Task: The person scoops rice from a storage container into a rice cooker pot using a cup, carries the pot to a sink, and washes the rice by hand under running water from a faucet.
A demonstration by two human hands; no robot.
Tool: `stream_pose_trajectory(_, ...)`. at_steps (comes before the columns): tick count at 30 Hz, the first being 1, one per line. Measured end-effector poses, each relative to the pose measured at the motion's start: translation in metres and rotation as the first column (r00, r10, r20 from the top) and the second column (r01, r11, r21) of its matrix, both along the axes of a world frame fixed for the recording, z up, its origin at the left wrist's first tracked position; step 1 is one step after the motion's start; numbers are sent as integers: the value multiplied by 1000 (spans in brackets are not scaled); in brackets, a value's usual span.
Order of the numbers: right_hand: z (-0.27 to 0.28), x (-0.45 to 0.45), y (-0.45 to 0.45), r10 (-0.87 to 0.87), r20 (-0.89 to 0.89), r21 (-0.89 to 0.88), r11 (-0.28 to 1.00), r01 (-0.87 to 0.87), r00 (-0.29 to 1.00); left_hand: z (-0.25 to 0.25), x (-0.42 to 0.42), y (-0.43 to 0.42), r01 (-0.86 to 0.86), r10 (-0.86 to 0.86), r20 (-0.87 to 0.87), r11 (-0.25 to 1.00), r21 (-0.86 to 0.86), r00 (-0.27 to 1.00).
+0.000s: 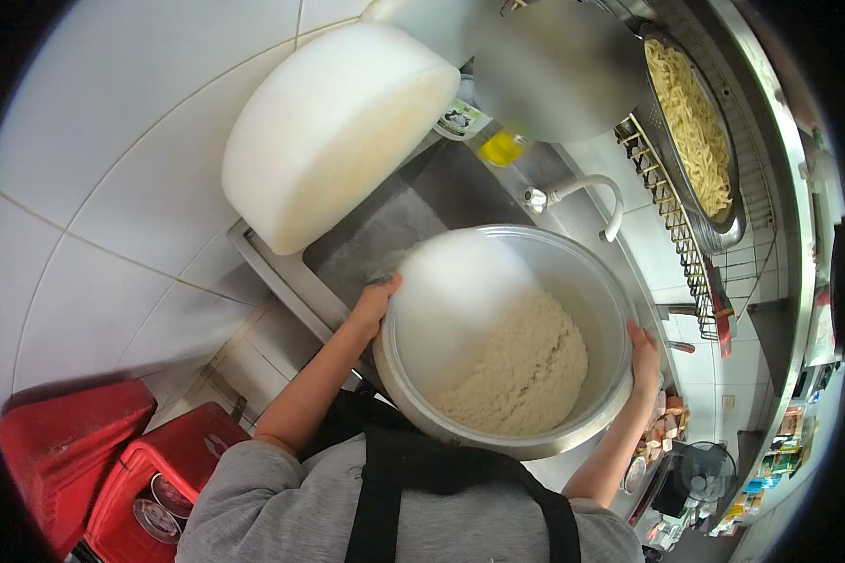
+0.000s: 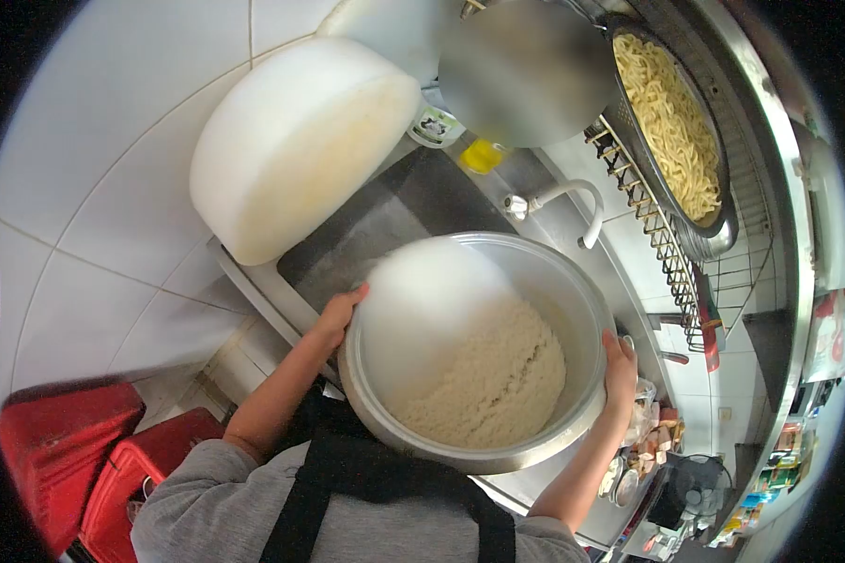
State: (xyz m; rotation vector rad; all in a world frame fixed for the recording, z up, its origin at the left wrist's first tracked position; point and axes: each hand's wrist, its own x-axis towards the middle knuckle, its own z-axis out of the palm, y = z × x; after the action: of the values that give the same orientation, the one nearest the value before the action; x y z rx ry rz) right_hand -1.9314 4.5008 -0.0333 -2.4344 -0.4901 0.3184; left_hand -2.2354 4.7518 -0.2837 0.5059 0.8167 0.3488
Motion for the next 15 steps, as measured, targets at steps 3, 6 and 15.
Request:
stream_pose_trajectory(3, -2, 3, 5, 2, 0, 20, 1000, -2, 1000, -2, -1, 2, 19, -20, -14, 1000, -5, 1000)
stream_pose_trajectory(6, 5, -5, 16, 33, -29, 25, 999, -33, 999, -10, -1, 3, 17, -17, 9, 999, -30, 1000)
stream_pose_trajectory(15, 15, -23, 39, 25, 33, 14, 1000, -25, 999, -10, -3, 6, 24, -26, -32, 998, -62, 999)
